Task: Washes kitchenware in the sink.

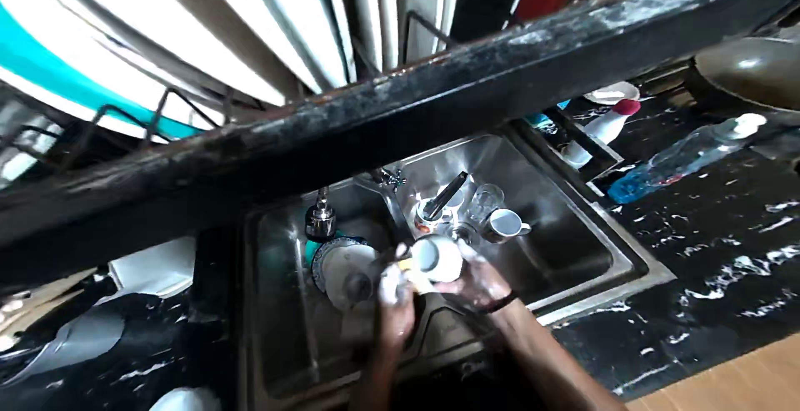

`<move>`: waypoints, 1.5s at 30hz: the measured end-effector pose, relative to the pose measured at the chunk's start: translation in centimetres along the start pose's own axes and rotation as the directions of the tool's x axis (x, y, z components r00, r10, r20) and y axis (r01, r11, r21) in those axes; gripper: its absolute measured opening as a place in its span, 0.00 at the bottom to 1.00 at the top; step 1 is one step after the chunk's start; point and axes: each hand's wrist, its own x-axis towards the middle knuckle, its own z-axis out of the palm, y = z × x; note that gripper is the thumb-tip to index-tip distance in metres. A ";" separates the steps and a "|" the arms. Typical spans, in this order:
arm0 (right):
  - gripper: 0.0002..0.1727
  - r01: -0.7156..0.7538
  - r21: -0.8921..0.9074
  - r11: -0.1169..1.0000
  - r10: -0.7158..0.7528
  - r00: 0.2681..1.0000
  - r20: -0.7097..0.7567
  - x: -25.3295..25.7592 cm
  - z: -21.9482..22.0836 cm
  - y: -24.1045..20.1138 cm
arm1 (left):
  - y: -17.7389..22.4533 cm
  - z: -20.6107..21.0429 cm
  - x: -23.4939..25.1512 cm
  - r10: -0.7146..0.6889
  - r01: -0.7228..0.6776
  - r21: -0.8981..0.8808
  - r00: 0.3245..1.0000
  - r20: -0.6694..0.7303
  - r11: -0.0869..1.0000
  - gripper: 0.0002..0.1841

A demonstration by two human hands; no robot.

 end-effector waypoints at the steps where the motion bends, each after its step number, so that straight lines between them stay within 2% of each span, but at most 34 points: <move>1: 0.25 0.033 0.012 0.999 -0.034 0.999 0.031 -0.6 1.4 1.2 | 0.4 0.9 0.3 0.043 -0.042 0.049 0.999 -0.024 0.998 0.21; 3: 0.23 0.113 -0.013 0.994 -0.112 0.991 0.078 -0.8 3.1 3.1 | 1.4 0.6 1.4 0.032 -0.007 0.247 0.995 -0.099 0.969 0.19; 6: 0.20 0.173 -0.178 0.969 -0.143 0.975 0.172 -0.3 4.1 4.3 | 2.1 -2.9 3.7 -0.179 0.213 0.342 0.976 -0.127 0.915 0.19; 8: 0.21 0.137 -0.274 0.952 -0.058 0.959 0.277 -0.5 4.1 5.2 | 1.9 -6.1 5.3 -0.356 0.351 0.272 0.934 -0.032 0.896 0.19; 10: 0.24 0.085 -0.285 0.955 0.043 0.909 0.415 0.2 3.4 6.7 | 0.9 -9.2 6.0 -0.429 0.405 0.161 0.890 0.158 0.900 0.17; 12: 0.30 -0.028 -0.271 0.962 0.163 0.857 0.489 1.1 2.9 7.6 | -0.2 -11.4 5.8 -0.473 0.489 0.019 0.831 0.293 0.872 0.17; 14: 0.36 -0.137 -0.220 0.966 0.231 0.841 0.489 1.6 3.4 8.6 | 0.1 -12.3 5.0 -0.560 0.605 -0.090 0.776 0.289 0.791 0.15; 15: 0.36 -0.174 -0.174 0.969 0.237 0.846 0.477 2.0 3.6 9.2 | 0.2 -12.2 4.6 -0.581 0.628 -0.148 0.769 0.265 0.764 0.13; 17: 0.33 -0.249 -0.046 0.967 0.247 0.886 0.391 2.5 4.5 10.3 | 0.6 -11.3 3.7 -0.558 0.584 -0.157 0.810 0.180 0.797 0.15; 19: 0.31 -0.376 0.060 0.925 0.349 0.900 0.262 3.0 5.3 10.7 | 1.8 -9.9 3.0 -0.482 0.473 0.119 0.874 0.061 0.873 0.23; 20: 0.30 -0.401 0.056 0.914 0.385 0.904 0.184 2.9 5.7 10.7 | 2.0 -9.4 2.6 -0.427 0.404 0.269 0.904 0.029 0.874 0.26; 22: 0.28 -0.426 0.032 0.904 0.419 0.900 0.119 2.5 6.2 10.5 | 2.6 -8.7 1.5 -0.314 0.275 0.443 0.949 0.017 0.854 0.25; 24: 0.29 -0.410 0.034 0.911 0.397 0.898 0.190 2.6 5.9 11.2 | 3.9 -8.2 0.6 -0.221 0.182 0.563 0.975 0.000 0.806 0.23; 26: 0.29 -0.386 0.093 0.918 0.334 0.879 0.340 2.9 5.4 11.8 | 4.0 -7.8 0.5 -0.097 0.098 0.697 0.994 -0.040 0.710 0.21; 28: 0.29 -0.345 0.166 0.924 0.241 0.862 0.446 2.9 5.6 12.2 | 3.4 -7.3 0.2 -0.098 0.081 0.756 0.995 -0.022 0.649 0.21; 30: 0.25 -0.233 0.168 0.958 0.150 0.906 0.396 2.7 6.3 11.8 | 2.2 -6.3 -1.2 -0.012 0.006 0.789 1.000 0.002 0.615 0.22; 32: 0.19 -0.052 0.002 0.999 0.050 0.961 0.273 2.6 6.9 10.8 | 2.1 -5.5 -3.2 -0.080 0.031 0.794 0.997 0.022 0.607 0.27; 33: 0.17 0.018 -0.128 0.992 0.016 0.966 0.259 2.7 6.8 10.4 | 1.8 -5.3 -4.0 -0.119 0.041 0.793 0.992 0.040 0.608 0.29; 34: 0.18 0.062 -0.253 0.966 0.016 0.956 0.295 2.7 6.4 9.8 | 1.3 -5.3 -4.7 -0.095 0.010 0.789 0.994 0.062 0.614 0.28; 35: 0.19 0.064 -0.322 0.945 0.053 0.939 0.339 2.8 6.2 9.2 | 1.2 -5.4 -4.7 -0.101 -0.009 0.774 0.990 0.094 0.633 0.26; 36: 0.20 0.021 -0.333 0.943 0.112 0.920 0.376 2.9 6.3 8.7 | 1.6 -5.9 -4.2 -0.197 0.014 0.747 0.968 0.157 0.664 0.25; 38: 0.26 -0.094 -0.318 0.943 0.229 0.879 0.418 2.8 6.5 8.3 | 2.5 -7.5 -2.5 -0.403 0.067 0.702 0.856 0.324 0.709 0.28; 39: 0.27 -0.125 -0.319 0.940 0.257 0.871 0.418 2.7 6.6 8.0 | 2.8 -8.3 -1.5 -0.455 0.059 0.702 0.799 0.393 0.710 0.30; 41: 0.27 -0.161 -0.312 0.936 0.278 0.883 0.378 2.6 6.9 8.1 | 3.2 -9.0 -0.4 -0.504 -0.045 0.753 0.717 0.482 0.656 0.35; 42: 0.26 -0.166 -0.312 0.936 0.276 0.894 0.353 2.4 6.9 8.2 | 3.1 -9.1 -0.3 -0.508 -0.106 0.780 0.703 0.497 0.616 0.36; 43: 0.26 -0.173 -0.307 0.936 0.276 0.902 0.332 2.3 6.9 8.3 | 3.1 -9.0 -0.1 -0.516 -0.126 0.801 0.704 0.488 0.586 0.35; 44: 0.25 -0.188 -0.301 0.935 0.282 0.910 0.305 2.0 7.0 8.5 | 3.0 -8.9 0.2 -0.507 -0.077 0.801 0.736 0.448 0.594 0.34; 45: 0.25 -0.203 -0.295 0.934 0.287 0.916 0.281 1.8 7.1 8.6 | 2.9 -8.9 0.5 -0.476 0.039 0.752 0.796 0.374 0.658 0.33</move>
